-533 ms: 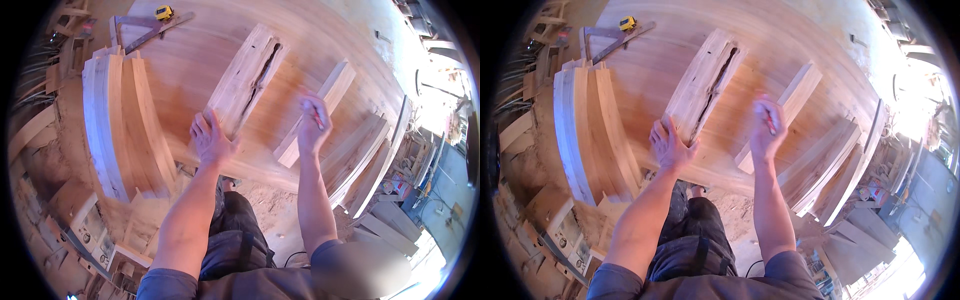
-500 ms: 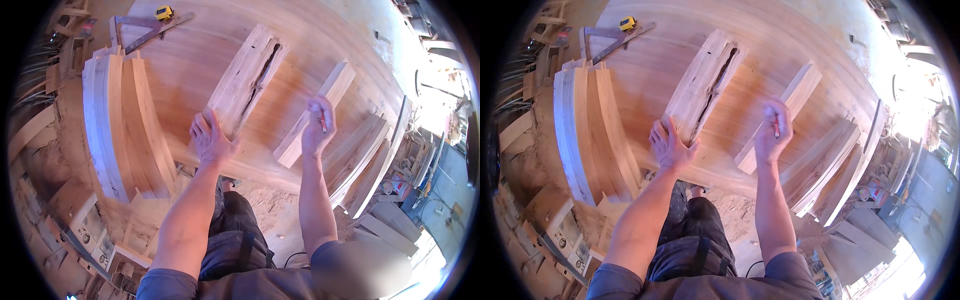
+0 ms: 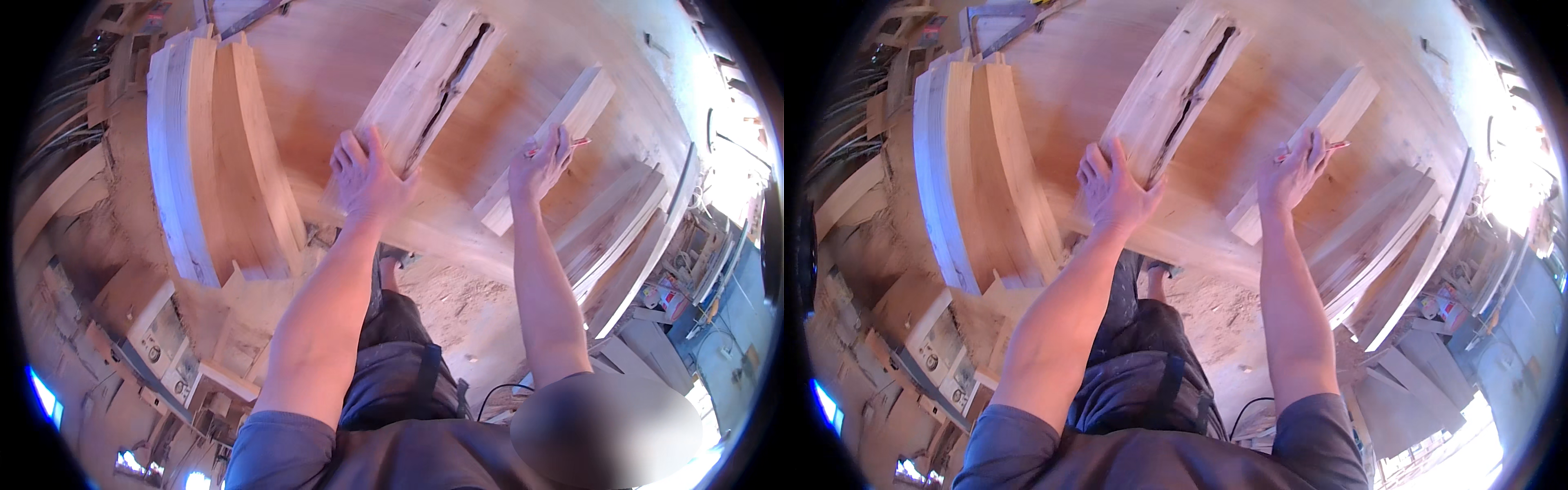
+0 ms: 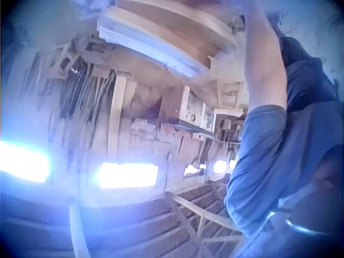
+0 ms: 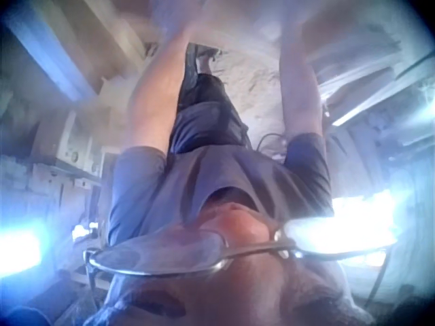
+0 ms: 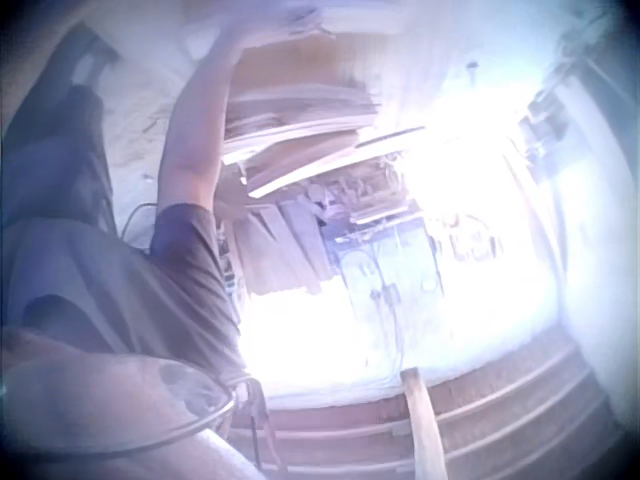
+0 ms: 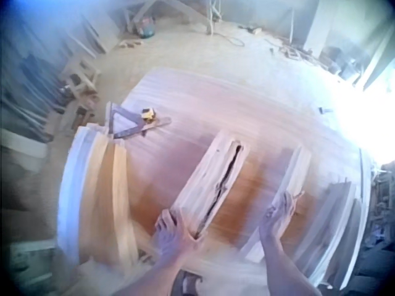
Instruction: The person sorts and arranges wooden planks on a workbench, picking them up, inspecting them, and placing them in organized stacks. The person uses a pencil to mark some planks during the process.
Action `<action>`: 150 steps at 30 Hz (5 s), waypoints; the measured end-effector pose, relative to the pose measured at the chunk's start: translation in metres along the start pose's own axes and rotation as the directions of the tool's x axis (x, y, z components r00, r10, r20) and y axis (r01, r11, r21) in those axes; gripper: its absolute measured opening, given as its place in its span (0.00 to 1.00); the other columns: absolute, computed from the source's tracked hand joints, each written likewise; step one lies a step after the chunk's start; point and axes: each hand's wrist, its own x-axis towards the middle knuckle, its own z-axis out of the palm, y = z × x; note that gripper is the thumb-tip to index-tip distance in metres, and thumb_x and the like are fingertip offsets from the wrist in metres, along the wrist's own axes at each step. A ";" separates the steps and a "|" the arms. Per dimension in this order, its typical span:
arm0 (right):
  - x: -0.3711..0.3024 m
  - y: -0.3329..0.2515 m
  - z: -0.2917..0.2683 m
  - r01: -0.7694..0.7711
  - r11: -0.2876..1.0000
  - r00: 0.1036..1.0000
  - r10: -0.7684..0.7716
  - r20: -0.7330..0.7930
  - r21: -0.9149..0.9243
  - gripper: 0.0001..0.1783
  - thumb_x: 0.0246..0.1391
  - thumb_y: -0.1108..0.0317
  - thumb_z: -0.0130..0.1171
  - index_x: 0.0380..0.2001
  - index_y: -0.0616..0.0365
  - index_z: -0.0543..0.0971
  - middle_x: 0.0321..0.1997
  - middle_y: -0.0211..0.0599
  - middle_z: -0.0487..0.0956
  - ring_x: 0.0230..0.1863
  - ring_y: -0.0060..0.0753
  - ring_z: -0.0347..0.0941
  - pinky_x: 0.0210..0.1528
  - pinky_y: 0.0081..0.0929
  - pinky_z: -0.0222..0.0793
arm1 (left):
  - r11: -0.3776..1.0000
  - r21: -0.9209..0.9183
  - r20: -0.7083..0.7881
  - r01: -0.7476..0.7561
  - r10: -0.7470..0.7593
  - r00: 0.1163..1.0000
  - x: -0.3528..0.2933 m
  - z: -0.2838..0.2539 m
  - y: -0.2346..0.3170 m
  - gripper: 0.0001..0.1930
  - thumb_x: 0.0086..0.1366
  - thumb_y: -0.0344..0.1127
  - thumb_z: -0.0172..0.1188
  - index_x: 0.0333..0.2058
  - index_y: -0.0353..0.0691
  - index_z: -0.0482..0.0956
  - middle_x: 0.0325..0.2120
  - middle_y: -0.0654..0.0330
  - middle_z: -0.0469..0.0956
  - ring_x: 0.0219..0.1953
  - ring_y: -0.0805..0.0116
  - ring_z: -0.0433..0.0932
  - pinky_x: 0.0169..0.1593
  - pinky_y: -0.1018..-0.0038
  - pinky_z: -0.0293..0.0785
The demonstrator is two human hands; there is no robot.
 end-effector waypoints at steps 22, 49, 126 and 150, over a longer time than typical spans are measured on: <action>0.003 0.000 0.003 0.021 0.997 1.000 -0.023 -0.014 -0.073 0.23 0.58 0.68 0.64 0.57 0.55 0.75 0.70 0.41 0.64 0.76 0.63 0.53 0.76 0.53 0.54 | 0.008 -0.841 0.472 0.541 -0.480 0.740 -0.122 0.047 -0.066 0.22 0.64 0.32 0.72 0.53 0.36 0.74 0.47 0.59 0.78 0.46 0.70 0.78 0.50 0.69 0.78; 0.002 -0.009 -0.003 -0.003 0.998 1.000 0.004 0.016 -0.069 0.23 0.52 0.74 0.64 0.54 0.56 0.76 0.71 0.44 0.61 0.76 0.67 0.50 0.76 0.56 0.54 | 0.597 -0.686 0.244 0.415 -0.349 0.905 -0.141 0.053 -0.036 0.39 0.56 0.45 0.80 0.58 0.27 0.73 0.52 0.48 0.67 0.53 0.53 0.73 0.55 0.60 0.78; 0.005 -0.018 -0.006 -0.003 0.999 1.000 0.004 0.011 -0.041 0.19 0.49 0.73 0.60 0.47 0.63 0.77 0.70 0.49 0.60 0.75 0.70 0.51 0.77 0.58 0.51 | 0.997 -0.072 -0.075 -0.026 0.020 0.997 -0.023 -0.005 0.008 0.60 0.51 0.56 0.79 0.74 0.38 0.53 0.72 0.29 0.51 0.73 0.28 0.49 0.74 0.39 0.48; -0.046 0.032 -0.083 -0.070 0.936 0.913 0.199 -0.356 0.344 0.23 0.50 0.80 0.61 0.52 0.60 0.78 0.64 0.50 0.73 0.67 0.56 0.71 0.68 0.47 0.71 | 0.987 0.082 0.052 -0.137 0.133 0.990 0.025 0.010 0.048 0.57 0.50 0.57 0.71 0.74 0.39 0.55 0.60 0.36 0.63 0.61 0.39 0.63 0.65 0.51 0.60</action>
